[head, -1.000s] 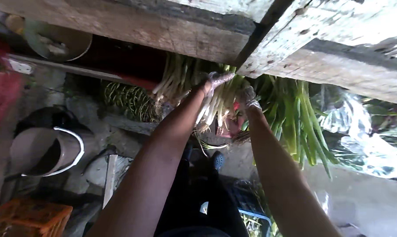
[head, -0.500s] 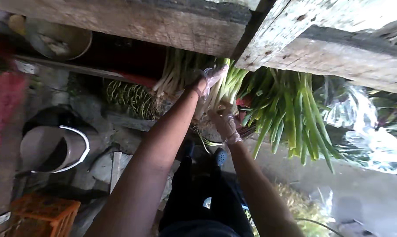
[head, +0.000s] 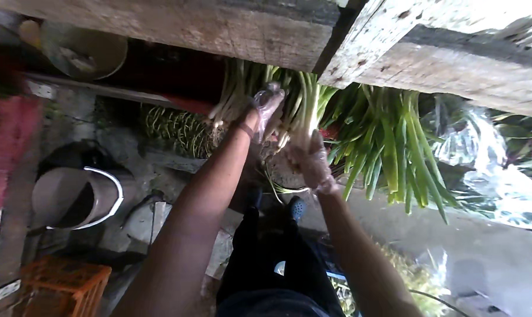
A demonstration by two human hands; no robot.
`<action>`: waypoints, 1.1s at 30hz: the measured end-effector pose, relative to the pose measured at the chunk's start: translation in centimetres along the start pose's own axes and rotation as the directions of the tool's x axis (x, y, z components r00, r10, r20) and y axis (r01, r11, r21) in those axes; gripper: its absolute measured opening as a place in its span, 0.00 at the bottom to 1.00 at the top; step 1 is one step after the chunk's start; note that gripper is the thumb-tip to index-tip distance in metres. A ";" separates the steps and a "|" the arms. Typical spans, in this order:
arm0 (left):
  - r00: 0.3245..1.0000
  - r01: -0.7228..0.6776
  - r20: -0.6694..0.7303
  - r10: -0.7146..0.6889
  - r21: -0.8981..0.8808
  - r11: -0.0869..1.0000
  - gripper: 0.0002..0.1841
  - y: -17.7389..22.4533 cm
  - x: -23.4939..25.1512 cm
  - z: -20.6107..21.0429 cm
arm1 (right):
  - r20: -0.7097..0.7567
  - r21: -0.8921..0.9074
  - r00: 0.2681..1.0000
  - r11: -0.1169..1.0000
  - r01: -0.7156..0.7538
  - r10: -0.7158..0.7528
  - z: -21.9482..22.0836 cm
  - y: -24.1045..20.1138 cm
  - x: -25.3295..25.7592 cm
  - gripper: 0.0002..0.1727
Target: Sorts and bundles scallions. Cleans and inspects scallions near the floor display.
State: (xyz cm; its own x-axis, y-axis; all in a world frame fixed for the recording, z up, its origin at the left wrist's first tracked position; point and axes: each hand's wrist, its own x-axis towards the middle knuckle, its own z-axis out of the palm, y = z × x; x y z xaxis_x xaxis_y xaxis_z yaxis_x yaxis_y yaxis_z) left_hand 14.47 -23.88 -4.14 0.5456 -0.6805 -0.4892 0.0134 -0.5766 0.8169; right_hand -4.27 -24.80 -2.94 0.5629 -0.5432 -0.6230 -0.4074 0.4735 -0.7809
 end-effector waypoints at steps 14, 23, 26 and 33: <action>0.991 0.110 -0.020 -0.135 0.699 0.707 0.24 -0.2 -3.0 0.7 | 0.089 -0.450 0.971 0.861 0.238 -0.222 2.5 -2.2 8.8 0.41; 0.997 0.083 -0.053 -0.065 0.691 0.718 0.36 -1.1 -2.2 0.7 | -0.059 -0.566 0.973 0.810 0.153 -0.225 3.6 0.4 8.4 0.58; 0.995 0.098 -0.068 -0.071 0.679 0.727 0.36 -1.2 -1.6 -0.1 | 0.092 -0.686 0.989 0.712 0.148 -0.117 3.2 -0.3 7.9 0.53; 0.724 -0.606 0.103 0.682 0.569 0.556 0.21 -3.1 3.0 2.9 | 0.072 -0.785 0.969 0.586 0.201 -0.236 -1.5 -4.1 4.7 0.27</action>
State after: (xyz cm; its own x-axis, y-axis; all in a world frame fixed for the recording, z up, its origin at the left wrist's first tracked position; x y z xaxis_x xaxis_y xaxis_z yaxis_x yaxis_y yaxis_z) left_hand 13.60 -25.44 -9.00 0.3174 -0.9326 0.1718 -0.7995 -0.1658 0.5773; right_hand -1.05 -30.37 -2.78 0.6931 -0.5884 -0.4165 -0.6904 -0.3755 -0.6184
